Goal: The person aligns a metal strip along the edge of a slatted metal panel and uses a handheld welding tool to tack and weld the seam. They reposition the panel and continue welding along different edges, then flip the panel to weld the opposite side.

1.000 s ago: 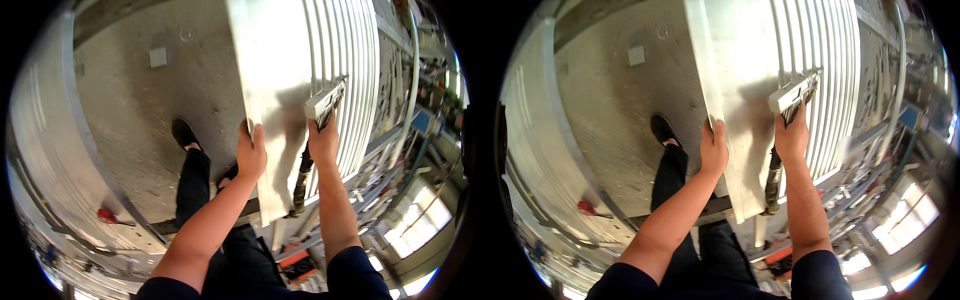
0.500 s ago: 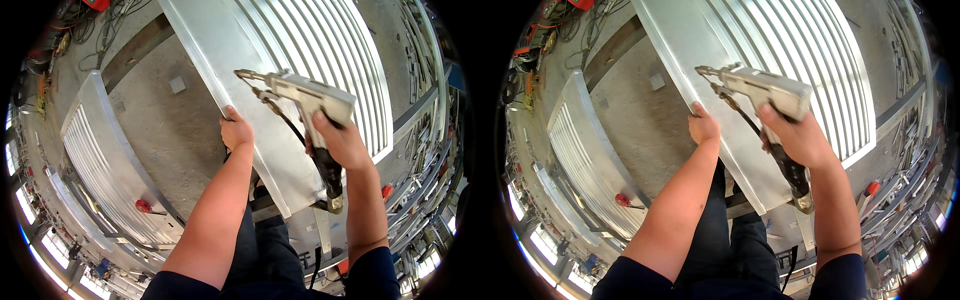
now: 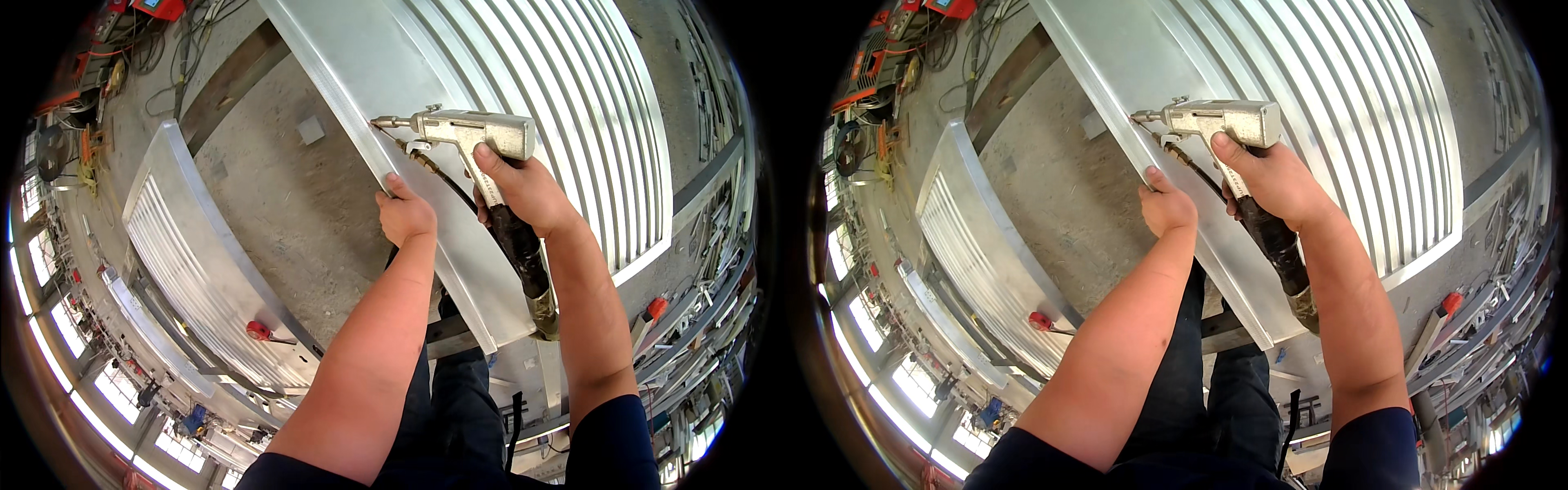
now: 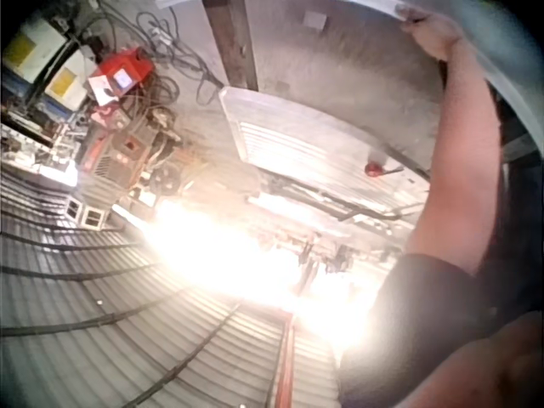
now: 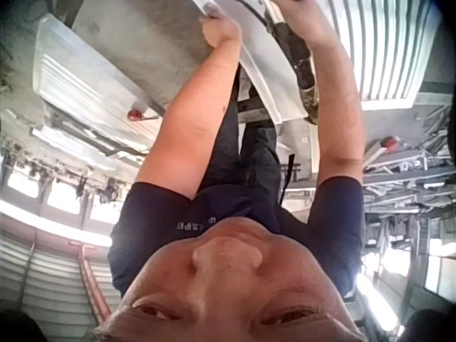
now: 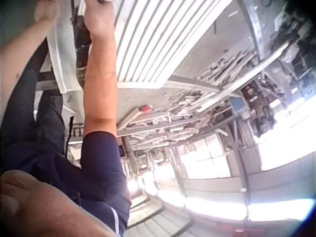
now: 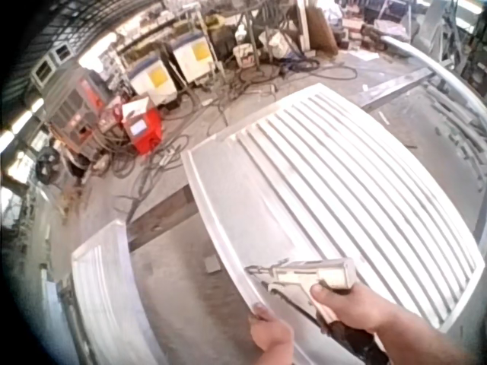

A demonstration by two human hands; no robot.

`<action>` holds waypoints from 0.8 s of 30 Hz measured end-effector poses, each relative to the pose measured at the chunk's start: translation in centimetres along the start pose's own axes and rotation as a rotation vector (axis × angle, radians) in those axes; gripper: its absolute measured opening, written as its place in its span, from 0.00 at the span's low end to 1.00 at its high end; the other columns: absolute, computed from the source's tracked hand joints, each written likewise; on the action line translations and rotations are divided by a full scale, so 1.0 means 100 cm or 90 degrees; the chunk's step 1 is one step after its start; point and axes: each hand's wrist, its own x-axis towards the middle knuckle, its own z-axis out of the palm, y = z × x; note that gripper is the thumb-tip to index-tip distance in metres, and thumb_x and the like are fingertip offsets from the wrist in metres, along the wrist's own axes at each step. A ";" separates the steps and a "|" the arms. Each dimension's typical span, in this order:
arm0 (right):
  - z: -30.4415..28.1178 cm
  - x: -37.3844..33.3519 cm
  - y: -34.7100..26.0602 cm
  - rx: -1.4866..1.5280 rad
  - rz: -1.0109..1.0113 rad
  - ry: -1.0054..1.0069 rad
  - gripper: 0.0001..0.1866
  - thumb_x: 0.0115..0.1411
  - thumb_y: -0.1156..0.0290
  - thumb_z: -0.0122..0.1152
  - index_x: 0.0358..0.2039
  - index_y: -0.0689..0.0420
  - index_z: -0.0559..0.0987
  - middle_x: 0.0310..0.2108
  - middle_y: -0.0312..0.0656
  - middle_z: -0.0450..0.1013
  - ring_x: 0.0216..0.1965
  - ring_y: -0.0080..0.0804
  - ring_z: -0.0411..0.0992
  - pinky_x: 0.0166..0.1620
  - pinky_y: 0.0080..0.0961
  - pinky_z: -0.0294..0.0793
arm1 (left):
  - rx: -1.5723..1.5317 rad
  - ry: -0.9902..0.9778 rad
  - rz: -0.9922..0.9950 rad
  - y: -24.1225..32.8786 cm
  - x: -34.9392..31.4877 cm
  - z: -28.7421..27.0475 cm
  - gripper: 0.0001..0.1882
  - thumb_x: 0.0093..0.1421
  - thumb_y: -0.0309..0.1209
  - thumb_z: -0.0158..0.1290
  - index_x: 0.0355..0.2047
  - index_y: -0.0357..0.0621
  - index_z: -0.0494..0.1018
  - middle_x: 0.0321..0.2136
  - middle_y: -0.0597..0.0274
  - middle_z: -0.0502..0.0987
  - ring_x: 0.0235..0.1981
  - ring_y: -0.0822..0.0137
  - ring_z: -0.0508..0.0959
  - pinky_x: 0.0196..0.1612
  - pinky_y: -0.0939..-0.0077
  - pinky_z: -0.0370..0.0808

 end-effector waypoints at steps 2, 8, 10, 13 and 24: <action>-0.001 0.003 0.002 0.008 -0.004 -0.006 0.27 0.64 0.44 0.58 0.36 0.61 0.73 0.20 0.40 0.71 0.17 0.27 0.71 0.22 0.26 0.72 | 0.000 -0.004 0.005 -0.001 0.001 0.000 0.42 0.69 0.60 0.29 0.55 0.25 0.65 0.42 0.34 0.79 0.44 0.36 0.78 0.48 0.47 0.74; -0.002 0.008 0.001 -0.004 0.014 -0.018 0.24 0.65 0.47 0.58 0.37 0.60 0.73 0.21 0.41 0.72 0.17 0.28 0.72 0.22 0.26 0.73 | -0.001 -0.020 0.002 -0.001 0.003 -0.002 0.44 0.69 0.60 0.28 0.55 0.23 0.65 0.43 0.33 0.78 0.45 0.35 0.78 0.49 0.47 0.74; -0.001 0.009 0.000 -0.007 0.013 -0.014 0.24 0.65 0.47 0.58 0.37 0.60 0.73 0.20 0.40 0.72 0.17 0.28 0.72 0.22 0.26 0.73 | 0.000 -0.021 -0.001 -0.001 0.004 -0.001 0.44 0.69 0.60 0.28 0.56 0.23 0.64 0.43 0.32 0.78 0.46 0.35 0.77 0.50 0.47 0.73; 0.000 0.010 0.001 -0.019 0.012 -0.012 0.27 0.64 0.44 0.59 0.35 0.61 0.74 0.20 0.40 0.71 0.17 0.27 0.72 0.23 0.26 0.73 | -0.003 -0.011 -0.004 -0.004 0.005 0.001 0.45 0.69 0.61 0.28 0.57 0.22 0.64 0.44 0.32 0.77 0.47 0.35 0.77 0.51 0.47 0.73; -0.003 0.011 -0.002 -0.042 -0.012 -0.035 0.22 0.67 0.48 0.57 0.36 0.59 0.73 0.20 0.39 0.71 0.17 0.27 0.72 0.22 0.25 0.72 | 0.016 -0.008 0.001 -0.004 0.006 0.001 0.38 0.70 0.58 0.29 0.50 0.30 0.68 0.40 0.34 0.79 0.43 0.35 0.78 0.47 0.44 0.73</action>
